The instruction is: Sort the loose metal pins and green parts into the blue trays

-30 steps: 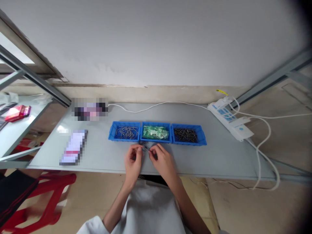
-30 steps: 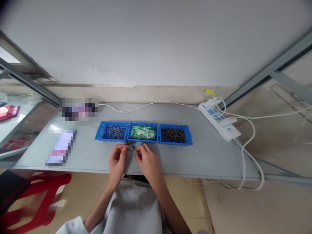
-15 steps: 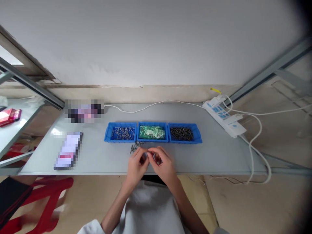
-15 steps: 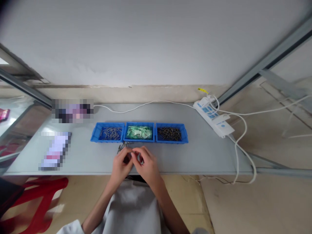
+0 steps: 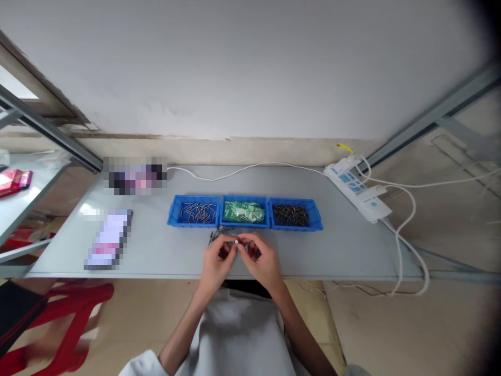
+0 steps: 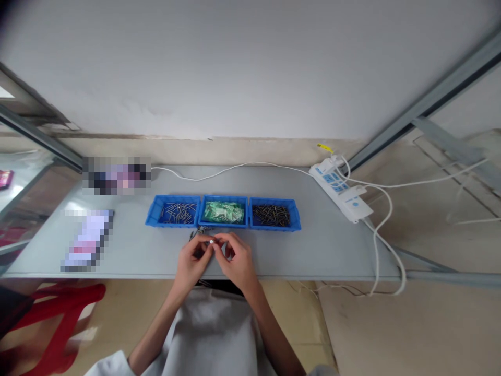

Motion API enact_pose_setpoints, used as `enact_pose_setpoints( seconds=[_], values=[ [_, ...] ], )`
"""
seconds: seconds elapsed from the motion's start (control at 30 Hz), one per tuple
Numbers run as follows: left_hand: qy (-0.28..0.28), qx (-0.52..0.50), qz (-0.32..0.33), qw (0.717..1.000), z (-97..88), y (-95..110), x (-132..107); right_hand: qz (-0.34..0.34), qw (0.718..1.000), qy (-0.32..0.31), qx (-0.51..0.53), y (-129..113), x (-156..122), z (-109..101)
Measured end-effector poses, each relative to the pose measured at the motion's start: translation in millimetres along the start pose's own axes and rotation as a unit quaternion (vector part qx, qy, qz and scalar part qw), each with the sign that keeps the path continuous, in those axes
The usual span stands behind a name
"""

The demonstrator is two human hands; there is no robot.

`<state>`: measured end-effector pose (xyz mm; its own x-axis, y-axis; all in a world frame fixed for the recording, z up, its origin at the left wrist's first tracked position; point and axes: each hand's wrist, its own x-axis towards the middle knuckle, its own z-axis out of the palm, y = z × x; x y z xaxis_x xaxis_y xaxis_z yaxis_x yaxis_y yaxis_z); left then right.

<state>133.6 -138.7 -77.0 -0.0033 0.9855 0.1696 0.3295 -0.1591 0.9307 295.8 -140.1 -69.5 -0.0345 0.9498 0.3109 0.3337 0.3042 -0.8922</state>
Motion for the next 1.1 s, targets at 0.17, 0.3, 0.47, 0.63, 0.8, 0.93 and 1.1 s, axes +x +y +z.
enact_pose_setpoints(
  seconds=[0.17,0.3,0.47,0.63,0.8,0.93,1.1],
  values=[
    [0.007,-0.007,0.002,1.000,-0.9,3,0,-0.002,1.000,0.012,0.014,2,-2,0],
    [0.012,-0.009,0.004,1.000,-0.7,5,1,0.003,1.000,0.017,0.026,3,-2,0],
    [0.050,-0.012,0.001,0.999,-1.3,6,-5,0.019,0.999,0.021,0.041,3,-3,-2],
    [0.195,-0.010,-0.005,0.981,-25.3,16,6,0.041,0.998,0.024,0.046,7,-4,-3],
    [0.233,0.074,0.029,0.969,-58.9,27,39,0.050,0.997,0.014,0.050,8,-4,-2],
    [0.244,0.188,0.059,0.950,-62.4,16,31,0.055,0.997,0.014,0.048,8,-4,-2],
    [0.106,0.251,0.049,0.961,-54.0,-9,-8,0.065,0.997,0.007,0.042,8,-4,-1]
  ],
)
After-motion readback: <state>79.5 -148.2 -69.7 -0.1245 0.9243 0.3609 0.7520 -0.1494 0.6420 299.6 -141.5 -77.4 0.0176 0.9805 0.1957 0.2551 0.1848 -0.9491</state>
